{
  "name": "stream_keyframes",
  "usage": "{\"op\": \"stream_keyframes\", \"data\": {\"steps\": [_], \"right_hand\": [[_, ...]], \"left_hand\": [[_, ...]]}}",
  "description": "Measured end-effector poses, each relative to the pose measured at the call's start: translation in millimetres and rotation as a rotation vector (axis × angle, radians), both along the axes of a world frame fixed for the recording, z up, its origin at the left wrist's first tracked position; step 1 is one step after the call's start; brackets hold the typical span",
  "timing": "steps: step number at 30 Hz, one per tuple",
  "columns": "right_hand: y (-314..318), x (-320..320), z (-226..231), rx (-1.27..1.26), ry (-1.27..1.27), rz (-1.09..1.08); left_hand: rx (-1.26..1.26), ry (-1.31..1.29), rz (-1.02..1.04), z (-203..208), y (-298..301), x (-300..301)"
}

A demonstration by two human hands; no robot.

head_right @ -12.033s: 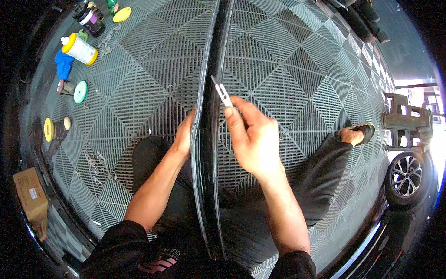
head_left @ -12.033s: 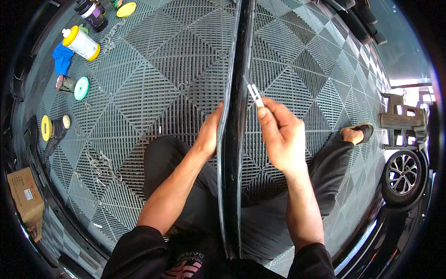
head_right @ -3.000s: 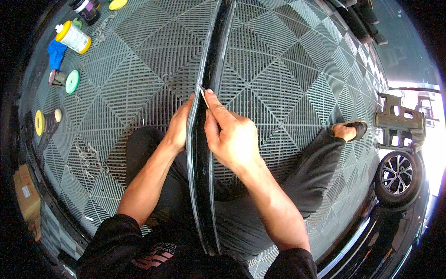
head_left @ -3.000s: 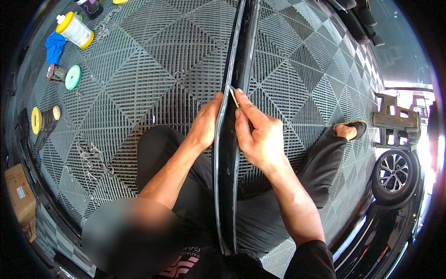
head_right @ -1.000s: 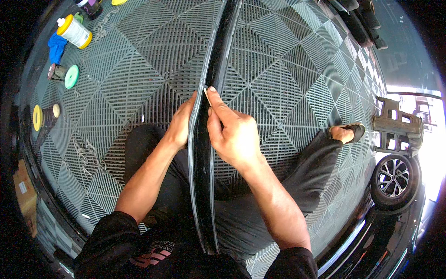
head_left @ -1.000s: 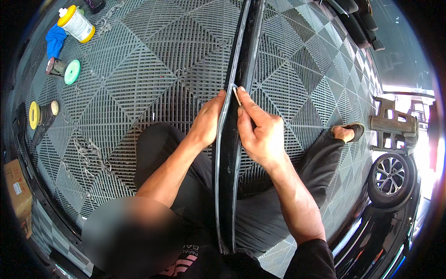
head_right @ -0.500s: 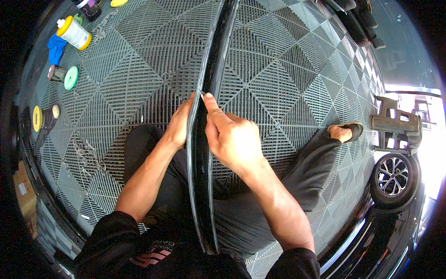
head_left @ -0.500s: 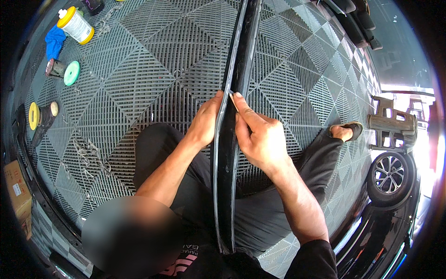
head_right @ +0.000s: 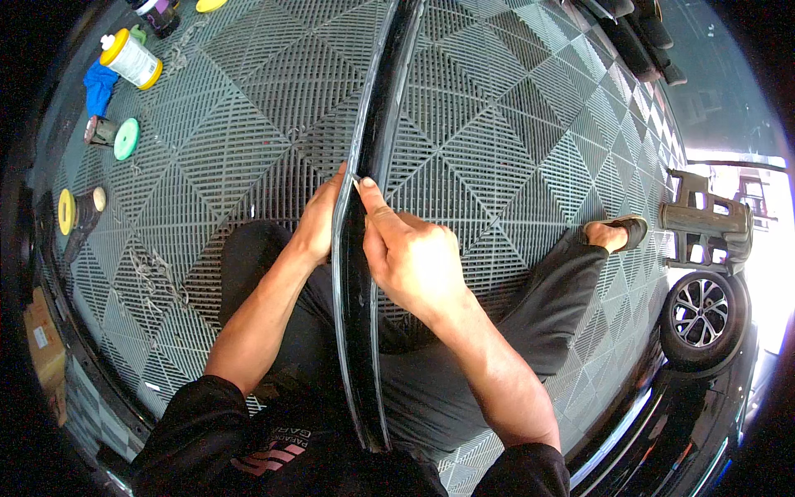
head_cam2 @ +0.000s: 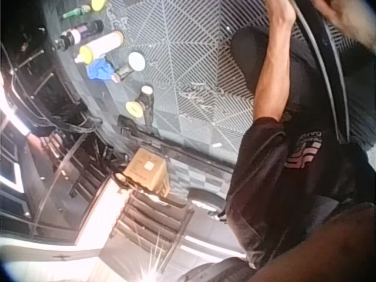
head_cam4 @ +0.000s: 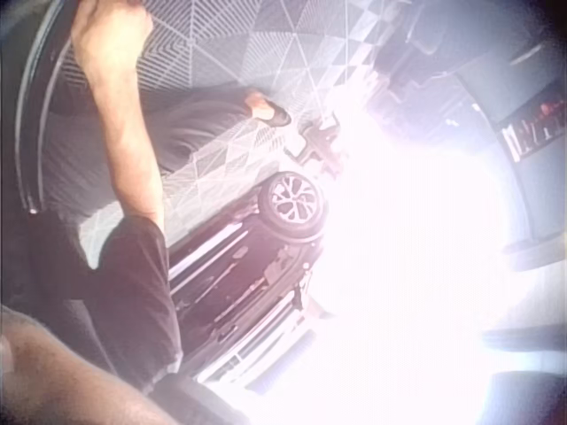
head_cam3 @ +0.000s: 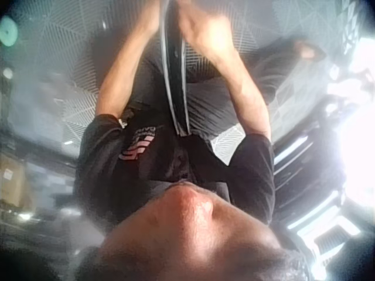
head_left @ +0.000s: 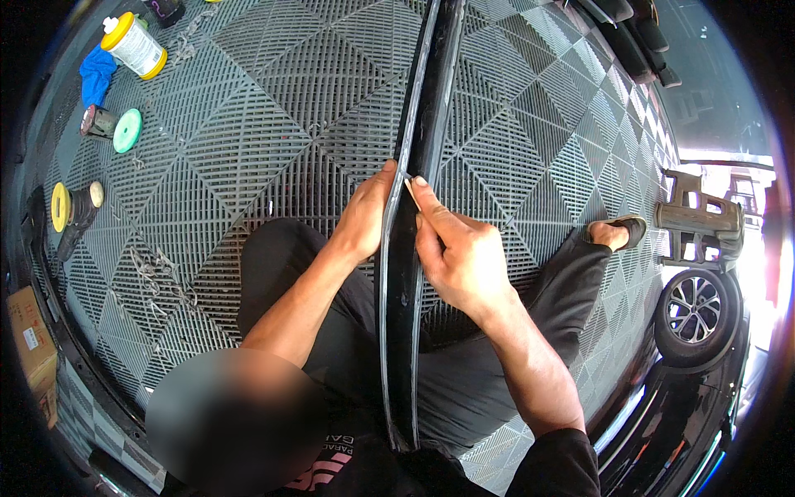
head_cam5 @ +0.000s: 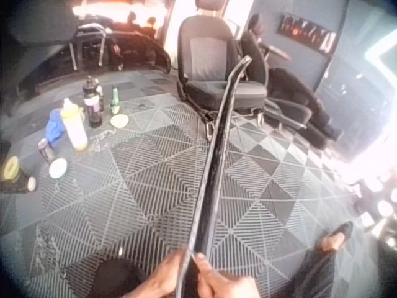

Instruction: The person uses a utility knife to carefully trim excess material from the edge of a long black car trim piece. They repeatedly scrape and cut along the seam, removing small strips of material.

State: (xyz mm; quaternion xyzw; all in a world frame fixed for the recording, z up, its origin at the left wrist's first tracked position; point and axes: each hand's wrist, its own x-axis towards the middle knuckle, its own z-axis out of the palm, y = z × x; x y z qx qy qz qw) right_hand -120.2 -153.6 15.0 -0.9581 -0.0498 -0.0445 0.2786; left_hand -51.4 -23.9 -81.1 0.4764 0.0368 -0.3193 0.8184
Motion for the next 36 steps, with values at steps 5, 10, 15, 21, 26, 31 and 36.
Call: {"op": "stream_keyframes", "data": {"steps": [5,10,15,21,26,31,36], "right_hand": [[2.5,-8.0,-2.0,-0.013,-0.010,0.004],[2.1,-13.4,-5.3,-0.043,-0.027,0.039],[5.0,-19.7,-2.8,-0.044,-0.014,0.049],[6.0,-25.5,-1.4,-0.060,-0.002,0.055],[7.1,-29.2,3.3,-0.049,0.064,0.057],[-5.5,-21.2,-1.3,0.165,-0.031,-0.003],[-7.7,2.0,4.3,0.240,-0.018,-0.108]], "left_hand": [[0.002,0.003,-0.014,0.3,2.4,-0.3],[-0.019,-0.013,-0.014,0.5,2.8,-0.7],[-0.025,-0.009,-0.027,-0.1,2.9,-0.2],[0.031,-0.029,-0.044,2.3,3.6,0.4],[0.043,-0.041,-0.041,1.8,4.5,0.6],[0.072,-0.061,-0.050,-3.8,4.4,0.9],[0.060,-0.050,-0.051,3.0,3.4,0.7]]}}
